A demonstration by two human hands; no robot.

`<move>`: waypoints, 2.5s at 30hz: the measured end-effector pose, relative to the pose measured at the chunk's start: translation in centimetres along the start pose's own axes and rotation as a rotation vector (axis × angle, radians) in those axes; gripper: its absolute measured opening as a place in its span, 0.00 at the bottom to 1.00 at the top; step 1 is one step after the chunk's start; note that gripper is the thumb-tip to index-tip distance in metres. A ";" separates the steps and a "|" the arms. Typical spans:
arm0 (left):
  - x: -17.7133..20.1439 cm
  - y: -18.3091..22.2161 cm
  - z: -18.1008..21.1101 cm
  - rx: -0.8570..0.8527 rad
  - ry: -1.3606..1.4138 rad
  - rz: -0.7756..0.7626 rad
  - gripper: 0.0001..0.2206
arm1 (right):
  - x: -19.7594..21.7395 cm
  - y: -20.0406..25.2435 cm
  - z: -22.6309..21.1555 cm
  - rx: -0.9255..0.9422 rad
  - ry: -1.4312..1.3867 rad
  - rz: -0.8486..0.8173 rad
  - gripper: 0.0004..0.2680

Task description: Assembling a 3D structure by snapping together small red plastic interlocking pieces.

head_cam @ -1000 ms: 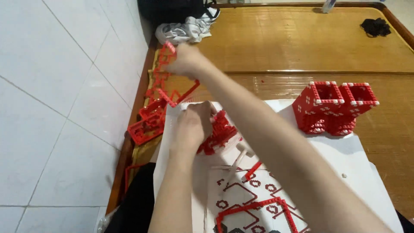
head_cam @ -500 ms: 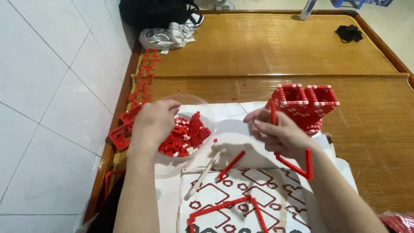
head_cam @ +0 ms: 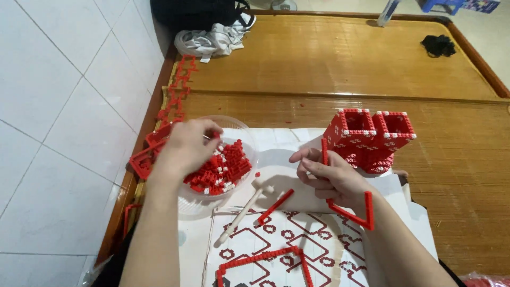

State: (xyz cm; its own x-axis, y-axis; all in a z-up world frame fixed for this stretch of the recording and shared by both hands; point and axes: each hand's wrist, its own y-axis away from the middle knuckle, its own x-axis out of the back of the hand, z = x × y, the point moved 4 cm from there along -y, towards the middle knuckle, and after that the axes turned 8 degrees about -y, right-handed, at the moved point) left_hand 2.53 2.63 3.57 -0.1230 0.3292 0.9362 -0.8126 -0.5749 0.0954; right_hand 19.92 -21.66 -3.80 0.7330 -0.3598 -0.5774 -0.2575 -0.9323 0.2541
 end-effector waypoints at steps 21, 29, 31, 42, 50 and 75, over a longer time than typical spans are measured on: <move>-1.7 -1.9 -0.2 0.237 -0.244 -0.125 0.10 | 0.7 -1.9 1.9 0.043 0.110 -0.260 0.14; 0.0 -0.5 -0.6 0.097 -0.015 -0.012 0.14 | 1.1 -3.0 1.7 0.009 0.095 -0.243 0.28; 1.0 0.6 -0.5 0.027 0.220 0.048 0.14 | 1.6 -3.0 2.6 -0.022 0.075 -0.222 0.28; -2.5 -0.6 -1.6 0.072 -0.347 -0.178 0.17 | 1.0 -2.8 2.5 -0.012 0.155 -0.246 0.31; -0.8 0.0 -1.1 0.096 -0.192 -0.160 0.09 | 1.1 -2.9 2.4 0.008 0.197 -0.213 0.30; -4.3 -0.7 -3.6 0.032 -0.471 -0.025 0.10 | 0.7 -2.6 2.0 0.019 0.271 -0.176 0.31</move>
State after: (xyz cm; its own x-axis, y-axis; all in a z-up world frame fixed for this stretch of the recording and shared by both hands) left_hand 1.59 4.31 -1.72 0.1737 -0.0280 0.9844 -0.7932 -0.5964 0.1230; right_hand 19.83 -19.55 -6.45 0.9077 -0.1718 -0.3829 -0.1215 -0.9809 0.1520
